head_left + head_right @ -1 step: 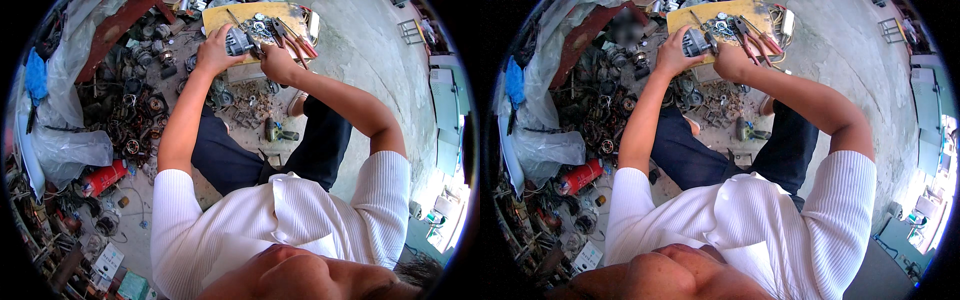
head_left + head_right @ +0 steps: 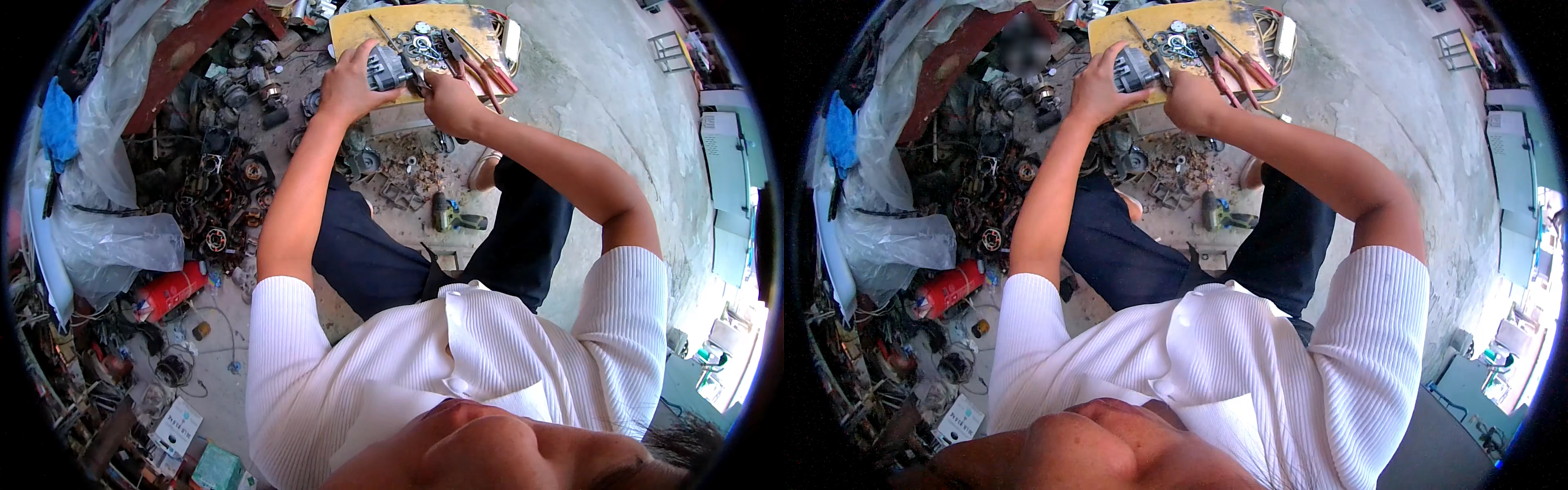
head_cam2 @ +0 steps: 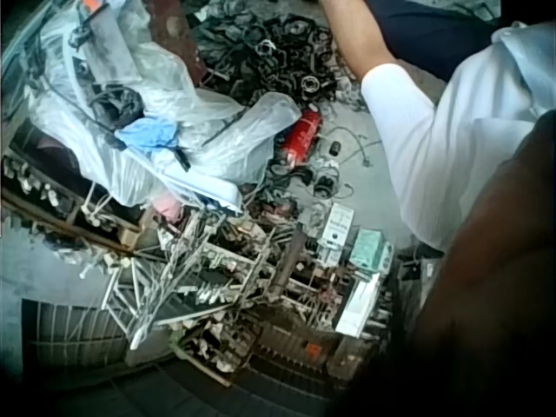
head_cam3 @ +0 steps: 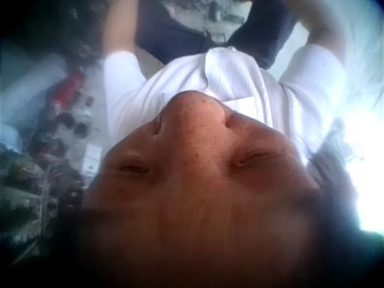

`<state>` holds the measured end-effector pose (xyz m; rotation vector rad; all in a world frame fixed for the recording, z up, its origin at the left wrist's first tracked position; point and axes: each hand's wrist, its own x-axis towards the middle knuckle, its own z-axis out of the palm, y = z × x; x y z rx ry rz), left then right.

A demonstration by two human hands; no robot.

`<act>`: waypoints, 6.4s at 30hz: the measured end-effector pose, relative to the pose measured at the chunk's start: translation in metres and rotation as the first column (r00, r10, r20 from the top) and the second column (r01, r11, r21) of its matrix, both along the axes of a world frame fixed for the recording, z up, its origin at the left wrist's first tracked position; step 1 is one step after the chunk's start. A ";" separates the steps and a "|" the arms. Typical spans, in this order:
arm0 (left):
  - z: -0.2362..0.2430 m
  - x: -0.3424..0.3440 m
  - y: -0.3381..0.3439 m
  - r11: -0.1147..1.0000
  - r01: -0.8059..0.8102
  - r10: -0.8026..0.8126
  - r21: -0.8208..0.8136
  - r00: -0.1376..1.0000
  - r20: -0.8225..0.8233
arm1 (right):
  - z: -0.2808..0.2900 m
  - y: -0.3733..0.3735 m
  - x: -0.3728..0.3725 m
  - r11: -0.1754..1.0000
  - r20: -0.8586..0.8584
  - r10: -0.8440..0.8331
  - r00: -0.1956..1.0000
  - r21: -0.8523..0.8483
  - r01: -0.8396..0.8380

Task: The person disassembles a motor housing by hand, using a screwdriver to pry the casing, pliers to hold components, and a hammer to tap the parts apart on a wooden table.

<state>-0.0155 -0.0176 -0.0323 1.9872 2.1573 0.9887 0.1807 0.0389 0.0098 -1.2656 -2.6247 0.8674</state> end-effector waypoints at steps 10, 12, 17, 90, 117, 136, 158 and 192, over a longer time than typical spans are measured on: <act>-0.005 -0.004 0.005 1.000 -0.019 0.019 -0.011 0.999 0.026 | -0.050 -0.023 0.005 0.986 -0.299 -0.080 0.951 0.113 0.119; 0.000 -0.002 0.004 0.999 -0.011 0.012 -0.039 0.999 0.043 | -0.064 -0.025 0.002 0.976 -0.401 -0.096 0.911 0.140 0.165; 0.011 0.001 -0.003 0.993 -0.010 0.019 -0.119 0.997 0.073 | -0.088 -0.032 -0.012 0.952 -0.569 -0.133 0.811 0.155 0.264; 0.024 0.002 -0.003 0.982 -0.026 0.042 -0.185 0.996 0.083 | -0.022 0.102 0.035 0.862 -0.226 -0.233 0.946 0.402 0.309; 0.068 -0.020 -0.021 0.882 0.069 0.090 -0.465 0.947 0.310 | -0.005 0.113 0.113 0.929 0.029 -0.329 0.944 0.191 0.318; 0.055 -0.021 -0.023 0.946 0.025 0.065 -0.324 0.963 0.263 | -0.017 0.103 0.090 0.717 -0.546 -0.488 0.681 -0.696 -0.044; 0.058 -0.022 -0.021 0.943 0.019 0.059 -0.333 0.973 0.222 | -0.021 0.112 0.086 0.762 -0.444 -0.371 0.816 -0.647 -0.006; 0.061 -0.020 -0.019 0.929 0.018 0.061 -0.369 0.978 0.200 | -0.045 0.079 0.074 0.412 -0.450 -0.873 0.187 -0.886 -0.211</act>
